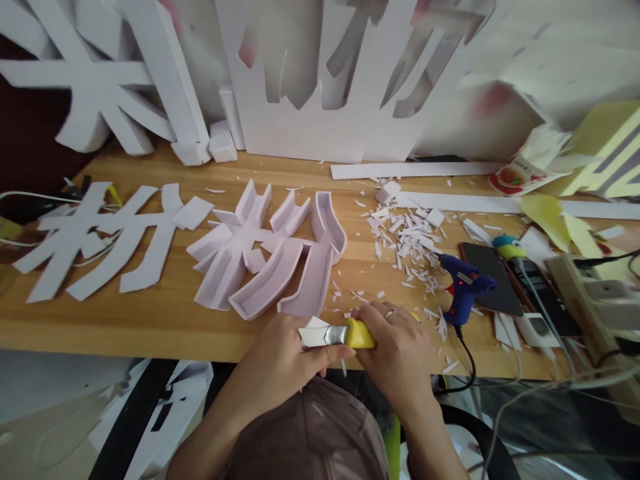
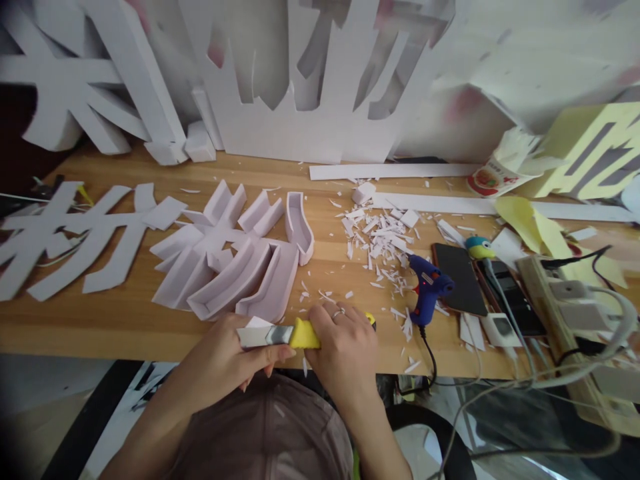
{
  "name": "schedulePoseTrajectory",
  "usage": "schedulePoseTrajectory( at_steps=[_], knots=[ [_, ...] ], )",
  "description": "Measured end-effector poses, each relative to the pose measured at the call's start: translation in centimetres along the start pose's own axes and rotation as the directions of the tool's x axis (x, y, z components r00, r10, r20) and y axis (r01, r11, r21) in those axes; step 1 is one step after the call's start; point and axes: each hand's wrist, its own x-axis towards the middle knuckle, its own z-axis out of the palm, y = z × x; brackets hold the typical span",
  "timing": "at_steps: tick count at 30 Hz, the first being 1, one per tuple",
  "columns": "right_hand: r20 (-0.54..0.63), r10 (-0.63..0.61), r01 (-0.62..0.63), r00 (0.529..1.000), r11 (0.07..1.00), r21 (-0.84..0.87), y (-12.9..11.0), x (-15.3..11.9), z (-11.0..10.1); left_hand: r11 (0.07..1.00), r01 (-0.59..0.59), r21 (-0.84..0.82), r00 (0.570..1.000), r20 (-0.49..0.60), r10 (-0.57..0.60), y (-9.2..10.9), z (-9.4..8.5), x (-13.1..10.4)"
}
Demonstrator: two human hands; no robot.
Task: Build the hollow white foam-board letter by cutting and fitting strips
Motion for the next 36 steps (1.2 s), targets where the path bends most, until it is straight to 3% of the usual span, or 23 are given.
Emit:
schedulePoseTrajectory(
  at_steps=[17,27,33,36],
  knots=[
    [-0.025,0.032,-0.034,0.999,0.998,-0.059,0.1,-0.2,0.2,0.999,-0.017,0.051,0.999,-0.03,0.018,0.1,0.5,0.6],
    [-0.045,0.018,-0.02,0.999,0.999,-0.037,0.0,0.2,0.6,0.999,-0.037,0.033,0.993,-0.112,0.04,0.0,0.8,0.1],
    [-0.099,0.088,-0.092,0.991,0.995,-0.042,-0.1,0.4,1.0,0.997,-0.057,0.048,0.969,-0.239,0.067,-0.4,1.1,0.3],
    [-0.106,0.102,-0.103,0.989,0.995,-0.007,-0.1,0.3,0.9,0.997,-0.062,-0.044,0.984,-0.172,0.054,-0.5,0.8,0.5]
  ],
)
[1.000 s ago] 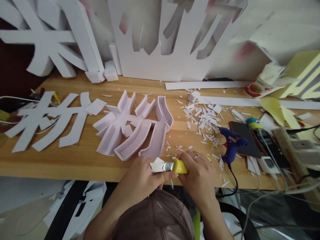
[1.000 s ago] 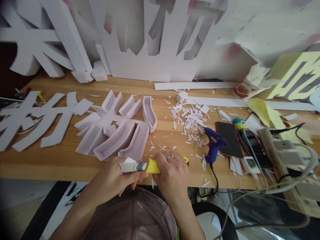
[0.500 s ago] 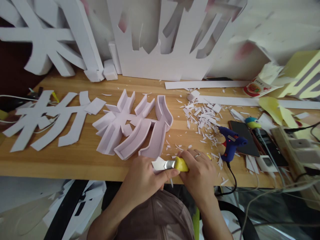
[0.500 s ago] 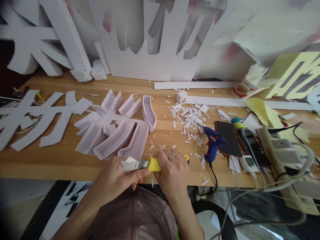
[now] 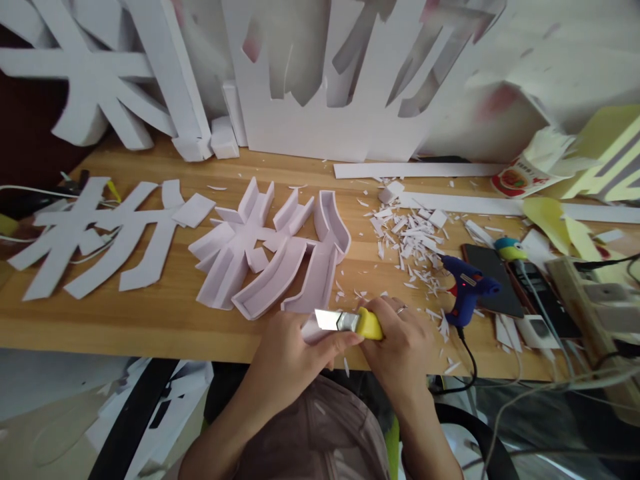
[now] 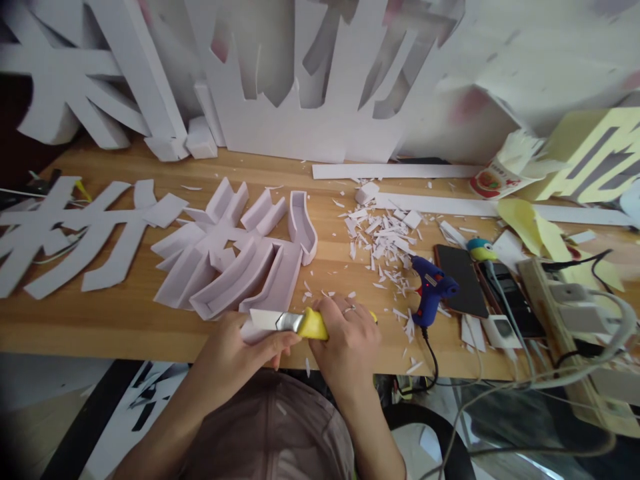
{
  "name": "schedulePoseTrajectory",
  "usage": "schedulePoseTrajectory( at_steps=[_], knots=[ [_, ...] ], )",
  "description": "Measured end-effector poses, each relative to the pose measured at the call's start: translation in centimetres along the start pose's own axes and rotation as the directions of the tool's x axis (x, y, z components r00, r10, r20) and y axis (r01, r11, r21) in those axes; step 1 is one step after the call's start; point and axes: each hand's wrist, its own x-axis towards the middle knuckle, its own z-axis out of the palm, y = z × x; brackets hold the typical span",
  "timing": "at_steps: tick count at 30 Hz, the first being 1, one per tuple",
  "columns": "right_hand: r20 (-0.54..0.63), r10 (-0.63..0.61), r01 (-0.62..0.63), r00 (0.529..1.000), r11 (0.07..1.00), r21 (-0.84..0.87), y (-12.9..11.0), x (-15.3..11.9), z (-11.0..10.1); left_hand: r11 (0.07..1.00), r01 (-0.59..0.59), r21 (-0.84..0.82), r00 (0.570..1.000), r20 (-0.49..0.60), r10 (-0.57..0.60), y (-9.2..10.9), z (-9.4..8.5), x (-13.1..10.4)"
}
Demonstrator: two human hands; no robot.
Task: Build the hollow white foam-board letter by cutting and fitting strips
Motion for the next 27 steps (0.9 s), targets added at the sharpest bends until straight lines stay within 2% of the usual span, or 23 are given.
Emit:
schedulePoseTrajectory(
  at_steps=[3,7,11,18,23,27],
  knots=[
    [0.017,-0.018,0.017,1.0,1.0,0.022,0.0,-0.1,-0.3,0.999,-0.004,-0.045,0.997,0.08,0.007,-0.1,-0.4,0.1],
    [0.078,-0.064,0.058,0.995,0.996,0.073,-0.1,-0.2,-0.4,0.995,-0.024,-0.092,0.991,0.127,0.035,0.0,-0.4,0.2],
    [0.089,-0.028,0.02,0.996,0.995,0.094,-0.3,-0.6,-0.2,0.992,-0.091,-0.083,0.988,0.117,0.1,0.1,-0.3,0.2],
    [0.092,0.035,-0.042,0.995,0.996,0.08,-0.8,-1.1,0.1,0.988,-0.149,0.036,0.987,0.066,0.146,-0.3,-0.2,0.1],
    [0.089,0.042,-0.051,0.995,0.993,0.104,-1.0,-0.8,0.3,0.979,-0.164,0.124,0.986,-0.011,0.167,-0.4,0.0,0.1],
    [0.092,0.034,-0.042,0.995,0.995,0.091,-1.1,-0.6,0.4,0.981,-0.143,0.128,0.988,-0.032,0.148,-0.4,0.2,0.0]
  ],
)
